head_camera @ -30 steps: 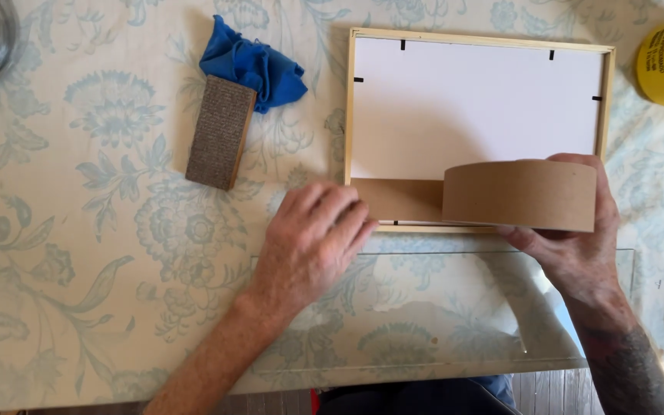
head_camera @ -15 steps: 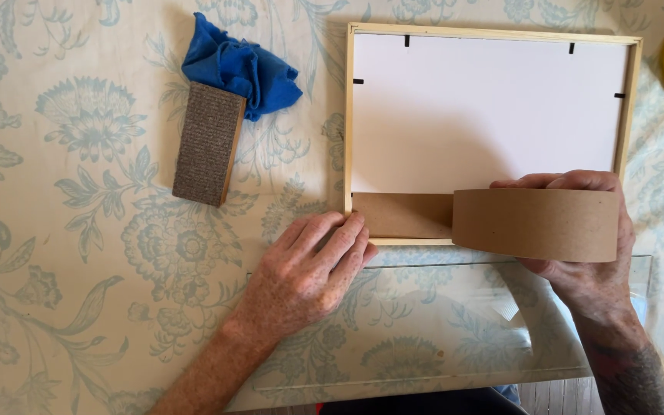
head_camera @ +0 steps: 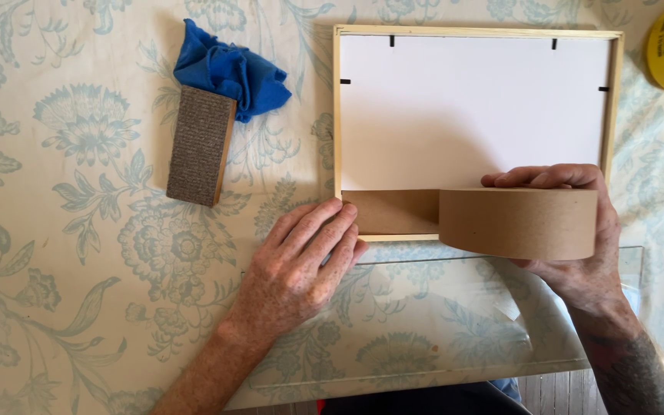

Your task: Assemble a wooden picture frame using a staple gun, adhesive tape, and a utility knife.

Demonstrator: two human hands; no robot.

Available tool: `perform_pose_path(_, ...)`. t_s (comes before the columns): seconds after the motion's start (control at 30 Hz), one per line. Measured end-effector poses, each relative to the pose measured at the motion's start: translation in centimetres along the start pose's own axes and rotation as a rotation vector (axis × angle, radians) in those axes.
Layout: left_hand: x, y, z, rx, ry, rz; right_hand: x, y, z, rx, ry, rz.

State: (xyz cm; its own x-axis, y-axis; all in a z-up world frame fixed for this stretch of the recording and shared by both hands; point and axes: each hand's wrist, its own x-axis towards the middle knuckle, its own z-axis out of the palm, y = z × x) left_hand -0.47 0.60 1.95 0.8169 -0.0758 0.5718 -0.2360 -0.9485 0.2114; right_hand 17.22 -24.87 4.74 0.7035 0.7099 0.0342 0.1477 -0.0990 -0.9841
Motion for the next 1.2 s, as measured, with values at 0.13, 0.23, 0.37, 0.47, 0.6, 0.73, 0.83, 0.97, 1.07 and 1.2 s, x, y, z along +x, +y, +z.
perform_pose_path(0.13,0.0,-0.1,-0.3,-0.008,-0.041,0.017,-0.2,0.2,-0.7,-0.010,0.028,-0.004)
perform_pose_path(0.23,0.0,0.0,-0.3,0.002,-0.024,0.004,-0.3,0.4,-1.4,-0.050,0.033,-0.020)
perform_pose_path(0.37,0.1,-0.1,-0.2,-0.001,0.023,0.019,-0.6,1.9,-2.4,-0.032,0.062,0.000)
perform_pose_path(0.47,-0.1,0.1,-0.1,0.013,0.027,0.029,-0.8,2.4,-2.6,-0.008,0.052,-0.014)
perform_pose_path(0.6,-0.2,0.0,0.0,0.027,0.034,0.041,-0.6,1.5,-2.2,-0.004,0.018,-0.036)
perform_pose_path(0.73,-0.3,-0.1,0.2,0.018,0.036,0.046,-0.6,1.6,-2.2,0.002,-0.002,-0.051)
perform_pose_path(0.83,-0.4,-0.2,0.2,0.016,0.036,0.048,-0.6,1.8,-2.3,0.000,0.008,-0.063)
perform_pose_path(0.97,-0.4,-0.1,0.3,0.026,0.037,0.042,-0.6,1.8,-2.5,-0.009,-0.003,-0.062)
perform_pose_path(1.07,0.1,0.0,-0.2,0.031,0.036,0.032,-0.5,1.1,-2.3,-0.032,0.002,-0.062)
perform_pose_path(1.2,1.1,0.4,-0.8,-0.006,0.013,0.008,-0.9,0.8,-4.6,-0.116,0.021,-0.076)
